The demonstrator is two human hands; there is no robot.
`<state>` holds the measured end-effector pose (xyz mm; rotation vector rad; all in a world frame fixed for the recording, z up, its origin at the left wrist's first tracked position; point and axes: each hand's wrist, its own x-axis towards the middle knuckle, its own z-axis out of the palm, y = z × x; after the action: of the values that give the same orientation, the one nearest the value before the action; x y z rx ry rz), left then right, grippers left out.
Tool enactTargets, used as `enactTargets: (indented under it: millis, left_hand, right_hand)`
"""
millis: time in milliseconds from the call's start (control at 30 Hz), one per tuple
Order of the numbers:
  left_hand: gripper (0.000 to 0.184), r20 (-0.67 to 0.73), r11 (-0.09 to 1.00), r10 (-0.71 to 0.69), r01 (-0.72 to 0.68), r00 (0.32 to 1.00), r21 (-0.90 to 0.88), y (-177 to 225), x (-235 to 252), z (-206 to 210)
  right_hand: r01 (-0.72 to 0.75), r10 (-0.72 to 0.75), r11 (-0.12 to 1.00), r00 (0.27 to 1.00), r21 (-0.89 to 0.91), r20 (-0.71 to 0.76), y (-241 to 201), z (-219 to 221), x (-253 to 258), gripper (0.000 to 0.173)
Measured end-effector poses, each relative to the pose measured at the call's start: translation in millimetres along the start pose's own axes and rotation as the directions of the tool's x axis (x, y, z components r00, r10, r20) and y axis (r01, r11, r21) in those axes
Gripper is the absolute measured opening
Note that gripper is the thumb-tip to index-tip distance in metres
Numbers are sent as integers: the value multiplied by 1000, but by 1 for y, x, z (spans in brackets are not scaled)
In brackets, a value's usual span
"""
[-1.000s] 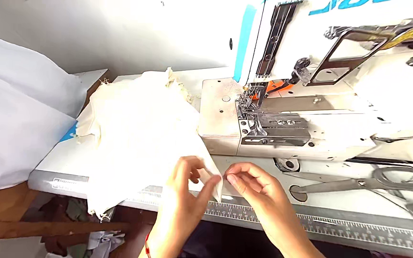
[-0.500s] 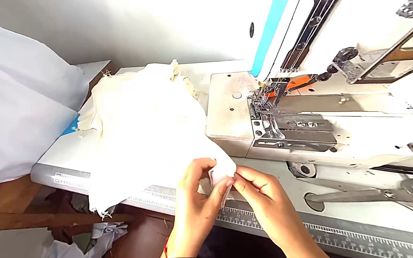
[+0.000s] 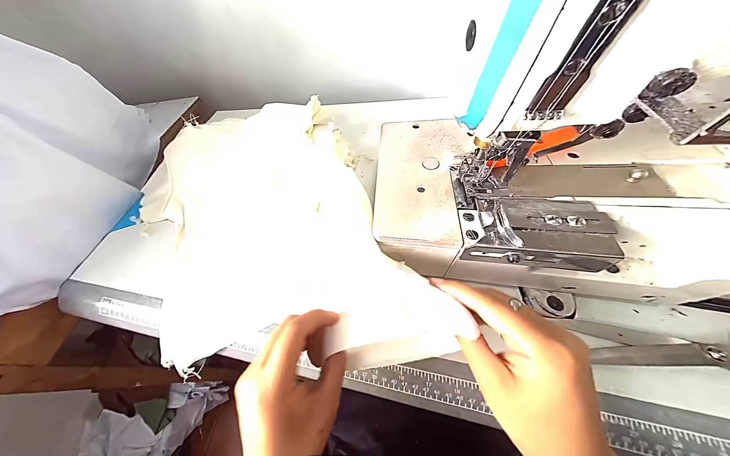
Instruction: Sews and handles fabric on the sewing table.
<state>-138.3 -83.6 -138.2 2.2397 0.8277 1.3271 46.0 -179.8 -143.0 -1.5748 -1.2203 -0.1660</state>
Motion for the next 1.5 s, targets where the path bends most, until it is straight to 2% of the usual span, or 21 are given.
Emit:
enactTargets:
  millis: [100, 133, 167, 200, 233, 267, 333, 367, 433, 467, 500, 533, 667, 767, 900, 1033, 1100, 1233, 1333, 1433, 1500]
  left_hand:
    - [15, -159, 892, -88, 6, 983, -452, -2, -1, 6]
    - [17, -143, 768, -184, 51, 973, -638, 2, -3, 10]
    - [18, -92, 575, -317, 115, 944, -810, 10, -4, 12]
    - [18, -11, 379, -413, 161, 910, -911, 17, -6, 12]
    - [18, 54, 279, -431, 190, 901, -941, 20, -8, 10]
    - [18, 74, 322, -374, 205, 924, -924, 18, -10, 8]
    - [17, 59, 684, -128, 131, 990, -718, 7, -14, 4]
    - [14, 80, 832, 0, 44, 997, -552, 3, -16, 0]
    - [13, 187, 926, 141, -63, 972, -371, 2, -17, -7]
    - [15, 237, 928, 171, -76, 956, -364, 2, -16, -11]
    - [17, 272, 923, 179, -65, 946, -380, 1, -13, -15]
    - [18, 295, 910, 169, -34, 940, -413, -1, -10, -18]
    - [22, 337, 779, 15, 200, 941, -594, -8, 2, -25]
    - [25, 369, 662, -11, 284, 929, -693, -11, 9, -23]
    - [19, 335, 800, 132, 99, 933, -592, -16, 14, -32]
    - [25, 258, 965, 227, -180, 939, -192, -8, 6, -35]
    - [23, 213, 968, 245, -251, 946, 1, -6, -2, -28]
    - [15, 70, 967, 240, -245, 968, 70, -2, -8, -22]
    - [15, 3, 967, 251, -250, 968, -42, -5, 2, -12]
    - [21, -44, 901, 199, -200, 979, -385, -2, 26, 15]
    - [19, -72, 905, 223, -234, 972, -356, 12, 48, 32]
  right_hand:
    - [-15, 9, 999, 989, 40, 150, -20, -4, -21, 23]
    - [-14, 5, 998, 987, 55, 159, -22, -1, -28, 19]
    - [-6, -4, 998, 990, 69, 138, -19, 2, -33, 14]
    - [-1, -8, 996, 995, 85, 97, -12, 5, -37, 10]
    - [-8, 4, 993, 999, 114, 38, -3, 7, -38, 8]
    - [-31, 35, 984, 999, 173, -19, 6, 8, -37, 8]
    - [-127, 167, 905, 984, 406, -65, 11, 5, -31, 14]
    - [-202, 259, 808, 966, 553, -25, 6, 3, -27, 14]
    - [-366, 435, 477, 888, 799, 147, -6, 1, -22, 11]
    - [-413, 466, 301, 850, 860, 245, -8, 1, -20, 10]
    - [-434, 437, 198, 842, 879, 317, -6, 0, -19, 11]
    - [-438, 375, 199, 861, 877, 344, -2, 0, -18, 12]
    - [-304, 169, 600, 952, 740, 253, 16, -8, -15, 15]
    - [-236, 96, 692, 967, 682, 237, 17, -14, -17, 13]
    - [-65, -58, 846, 975, 530, 214, 20, -16, -24, 18]
    - [44, -93, 950, 985, 310, 145, 18, -9, -33, 25]
    - [89, -108, 976, 991, 197, 84, 17, -5, -36, 24]
    - [62, -71, 990, 995, 126, 69, 5, -2, -40, 20]
    - [18, -32, 993, 992, 116, 120, -7, 0, -43, 20]
    - [-115, 77, 972, 980, 207, 183, -24, 3, -39, 19]
    - [-280, 206, 892, 951, 355, 231, -32, 3, -33, 18]
